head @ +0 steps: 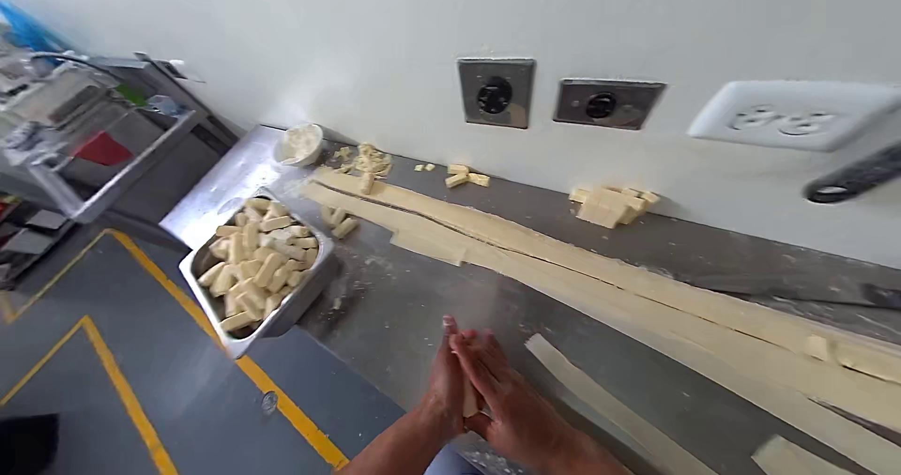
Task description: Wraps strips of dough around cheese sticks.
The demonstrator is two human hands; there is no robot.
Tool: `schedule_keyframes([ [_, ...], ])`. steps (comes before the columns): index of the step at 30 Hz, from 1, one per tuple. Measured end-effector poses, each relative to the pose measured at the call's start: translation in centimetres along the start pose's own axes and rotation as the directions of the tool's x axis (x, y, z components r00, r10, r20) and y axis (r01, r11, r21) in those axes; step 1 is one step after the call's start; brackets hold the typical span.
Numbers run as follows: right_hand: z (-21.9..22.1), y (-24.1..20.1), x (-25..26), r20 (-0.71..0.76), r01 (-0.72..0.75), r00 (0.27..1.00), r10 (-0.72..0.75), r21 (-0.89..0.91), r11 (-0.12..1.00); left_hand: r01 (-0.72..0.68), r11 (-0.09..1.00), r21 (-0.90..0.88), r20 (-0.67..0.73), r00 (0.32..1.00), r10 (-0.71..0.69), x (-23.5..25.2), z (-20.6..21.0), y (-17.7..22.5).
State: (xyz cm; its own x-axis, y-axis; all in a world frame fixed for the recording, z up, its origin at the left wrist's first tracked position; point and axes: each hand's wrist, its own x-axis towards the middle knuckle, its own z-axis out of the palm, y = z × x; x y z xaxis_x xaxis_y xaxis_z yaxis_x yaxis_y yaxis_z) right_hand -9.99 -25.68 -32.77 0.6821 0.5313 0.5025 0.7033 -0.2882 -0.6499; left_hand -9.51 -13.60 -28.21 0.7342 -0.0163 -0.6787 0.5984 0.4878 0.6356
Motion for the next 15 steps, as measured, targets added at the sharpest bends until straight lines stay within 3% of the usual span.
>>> schedule_keyframes([
  [2, 0.0, 0.2, -0.9, 0.039, -0.069, 0.997, 0.07, -0.032, 0.997, -0.029, 0.999, 0.046, -0.057, 0.998, 0.032, 0.3, -1.5, 0.5],
  [5, -3.8, 2.5, -1.7, 0.121, -0.241, 0.957, 0.263, -0.17, 0.956, -0.233, 0.971, 0.049, -0.186, 0.953, 0.238, 0.7, -5.1, 6.1],
  [7, -6.1, 4.5, -2.6, 0.106, -0.365, 0.91, 0.401, -0.257, 0.895, -0.405, 0.89, 0.207, -0.352, 0.818, 0.454, 0.8, -8.8, 11.3],
  [8, -6.6, 5.4, -3.1, 0.101, -0.407, 0.886, 0.453, -0.298, 0.863, -0.44, 0.831, 0.341, -0.454, 0.697, 0.555, 0.9, -10.8, 13.9],
  [9, -6.9, 6.1, -3.4, 0.103, -0.438, 0.864, 0.493, -0.328, 0.837, -0.434, 0.768, 0.471, -0.531, 0.556, 0.64, 1.1, -12.8, 16.5],
  [10, -6.9, 6.5, -3.6, 0.106, -0.464, 0.845, 0.525, -0.342, 0.817, -0.438, 0.716, 0.544, -0.546, 0.463, 0.698, 1.0, -15.0, 19.0],
  [12, -6.7, 6.9, -3.4, 0.109, -0.498, 0.82, 0.562, -0.348, 0.794, -0.347, 0.66, 0.667, -0.566, 0.34, 0.751, 1.3, -18.3, 23.5],
  [13, -6.8, 6.9, -3.0, 0.11, -0.518, 0.806, 0.582, -0.346, 0.782, -0.26, 0.647, 0.717, -0.573, 0.308, 0.759, 1.6, -19.5, 25.3],
  [15, -6.8, 6.9, -2.4, 0.116, -0.55, 0.779, 0.616, -0.343, 0.761, -0.057, 0.59, 0.805, -0.544, 0.326, 0.773, 2.4, -21.6, 27.4],
])
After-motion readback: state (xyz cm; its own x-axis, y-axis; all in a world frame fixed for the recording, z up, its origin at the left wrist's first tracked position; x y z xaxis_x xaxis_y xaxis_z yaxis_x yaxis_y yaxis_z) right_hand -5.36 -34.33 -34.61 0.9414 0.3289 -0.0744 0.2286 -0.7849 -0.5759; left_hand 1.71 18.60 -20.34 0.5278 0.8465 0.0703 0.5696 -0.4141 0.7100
